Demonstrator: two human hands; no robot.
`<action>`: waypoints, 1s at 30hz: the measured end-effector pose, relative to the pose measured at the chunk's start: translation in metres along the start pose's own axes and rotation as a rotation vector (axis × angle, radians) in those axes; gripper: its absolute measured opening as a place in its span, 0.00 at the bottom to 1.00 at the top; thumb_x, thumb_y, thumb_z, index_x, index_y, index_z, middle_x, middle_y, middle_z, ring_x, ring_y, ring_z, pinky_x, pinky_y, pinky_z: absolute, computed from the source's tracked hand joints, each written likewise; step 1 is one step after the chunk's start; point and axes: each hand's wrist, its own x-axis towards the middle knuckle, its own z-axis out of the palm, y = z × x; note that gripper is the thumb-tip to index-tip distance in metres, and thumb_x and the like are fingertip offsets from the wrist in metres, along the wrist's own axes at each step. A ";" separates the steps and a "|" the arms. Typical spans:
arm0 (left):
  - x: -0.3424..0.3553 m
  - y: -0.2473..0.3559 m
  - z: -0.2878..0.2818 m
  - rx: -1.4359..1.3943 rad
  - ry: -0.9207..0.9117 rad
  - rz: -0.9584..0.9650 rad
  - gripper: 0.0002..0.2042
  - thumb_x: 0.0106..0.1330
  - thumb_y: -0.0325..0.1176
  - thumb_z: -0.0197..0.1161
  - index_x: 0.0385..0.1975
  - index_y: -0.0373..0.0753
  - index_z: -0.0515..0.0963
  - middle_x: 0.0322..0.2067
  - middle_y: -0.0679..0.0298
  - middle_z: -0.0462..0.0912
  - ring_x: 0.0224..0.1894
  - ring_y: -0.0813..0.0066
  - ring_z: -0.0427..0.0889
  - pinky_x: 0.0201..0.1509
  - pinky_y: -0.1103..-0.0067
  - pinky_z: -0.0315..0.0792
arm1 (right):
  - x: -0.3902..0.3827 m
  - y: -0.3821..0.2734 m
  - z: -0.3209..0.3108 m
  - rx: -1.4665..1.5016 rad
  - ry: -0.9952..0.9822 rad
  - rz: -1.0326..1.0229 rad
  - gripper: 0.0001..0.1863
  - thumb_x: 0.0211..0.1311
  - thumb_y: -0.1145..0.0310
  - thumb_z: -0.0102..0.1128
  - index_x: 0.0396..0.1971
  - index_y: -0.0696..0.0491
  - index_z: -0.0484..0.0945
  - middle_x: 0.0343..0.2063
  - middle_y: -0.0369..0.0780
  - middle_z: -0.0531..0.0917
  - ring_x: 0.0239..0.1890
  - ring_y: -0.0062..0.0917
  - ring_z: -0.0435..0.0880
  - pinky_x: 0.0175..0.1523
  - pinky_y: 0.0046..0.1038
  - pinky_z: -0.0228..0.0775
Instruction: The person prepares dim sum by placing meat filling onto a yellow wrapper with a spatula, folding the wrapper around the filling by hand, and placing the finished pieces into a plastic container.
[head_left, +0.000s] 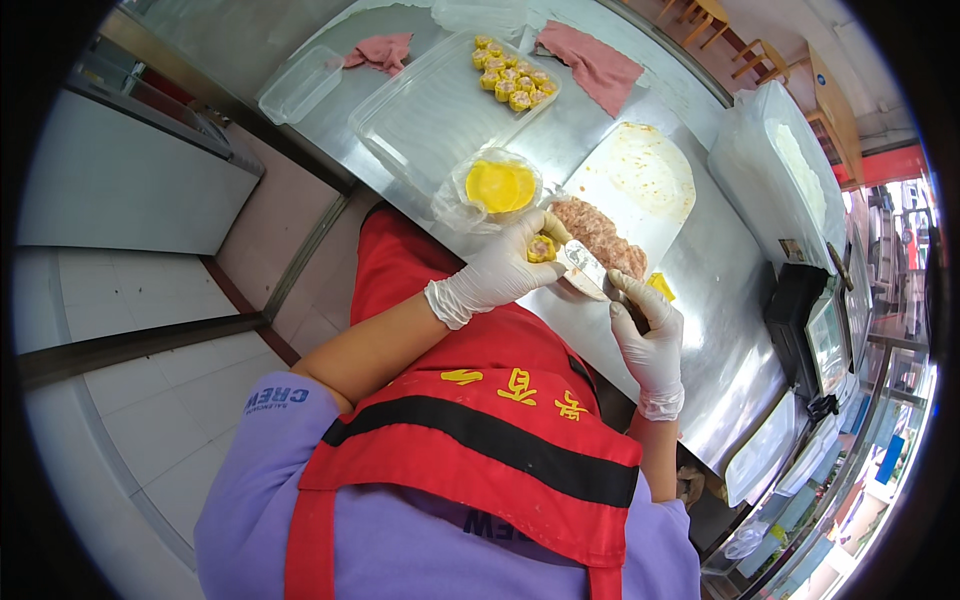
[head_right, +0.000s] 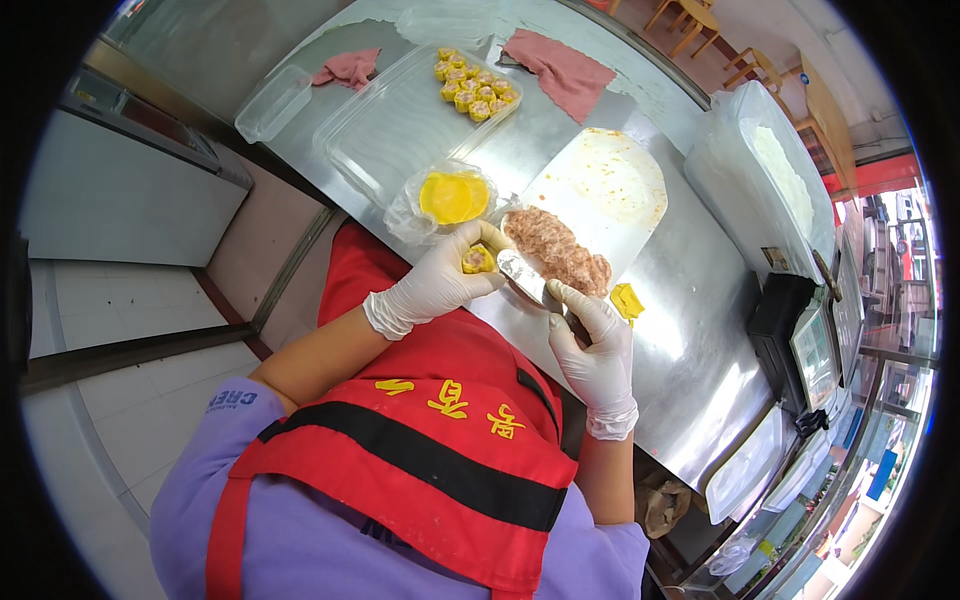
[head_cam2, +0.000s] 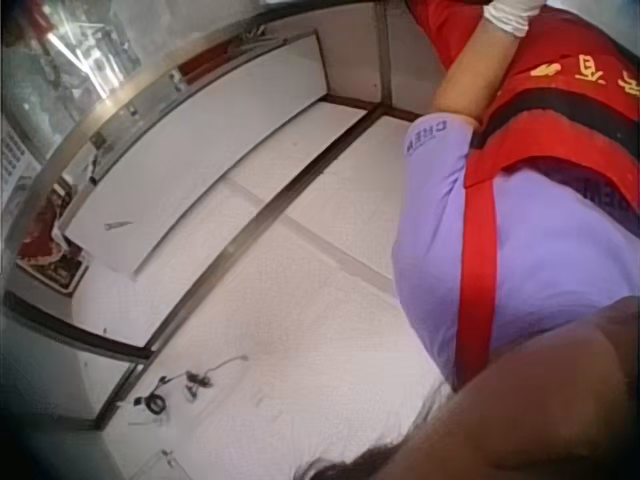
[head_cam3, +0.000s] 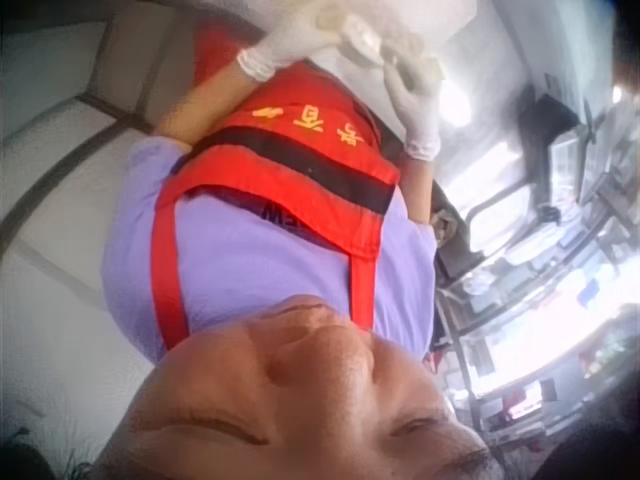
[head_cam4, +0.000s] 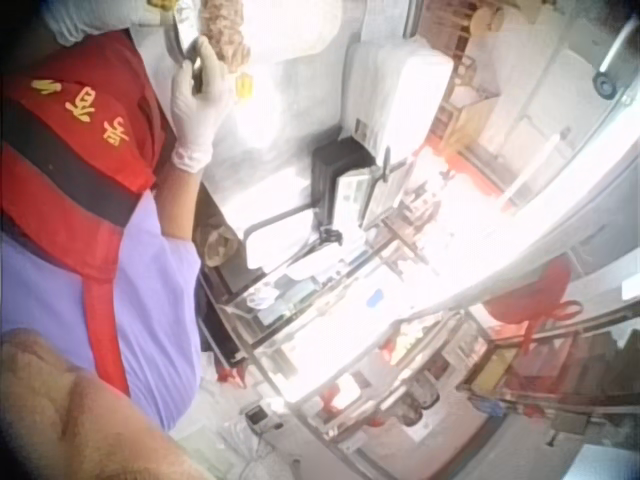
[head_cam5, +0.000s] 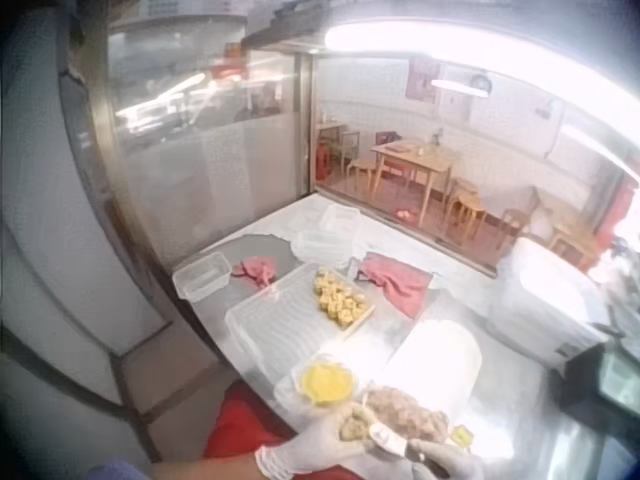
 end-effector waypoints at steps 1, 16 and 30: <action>0.000 0.000 0.002 -0.007 0.026 0.030 0.14 0.60 0.23 0.65 0.45 0.36 0.73 0.34 0.71 0.75 0.38 0.86 0.75 0.39 0.87 0.71 | 0.000 0.000 0.001 -0.002 0.001 -0.003 0.19 0.49 0.81 0.61 0.45 0.57 0.81 0.27 0.36 0.81 0.26 0.14 0.73 0.33 0.17 0.66; -0.005 0.000 0.003 0.333 0.101 0.232 0.06 0.52 0.22 0.67 0.25 0.34 0.75 0.22 0.66 0.73 0.28 0.80 0.73 0.32 0.81 0.68 | 0.003 -0.017 0.006 -0.185 -0.097 0.032 0.15 0.51 0.76 0.61 0.40 0.52 0.83 0.22 0.39 0.80 0.21 0.22 0.77 0.29 0.23 0.69; 0.041 -0.014 -0.144 -1.051 0.445 -0.113 0.11 0.68 0.29 0.54 0.47 0.35 0.68 0.36 0.59 0.74 0.41 0.61 0.78 0.50 0.68 0.75 | -0.006 0.038 -0.013 0.251 0.008 0.466 0.17 0.59 0.80 0.58 0.49 0.59 0.79 0.32 0.30 0.78 0.32 0.10 0.72 0.39 0.13 0.66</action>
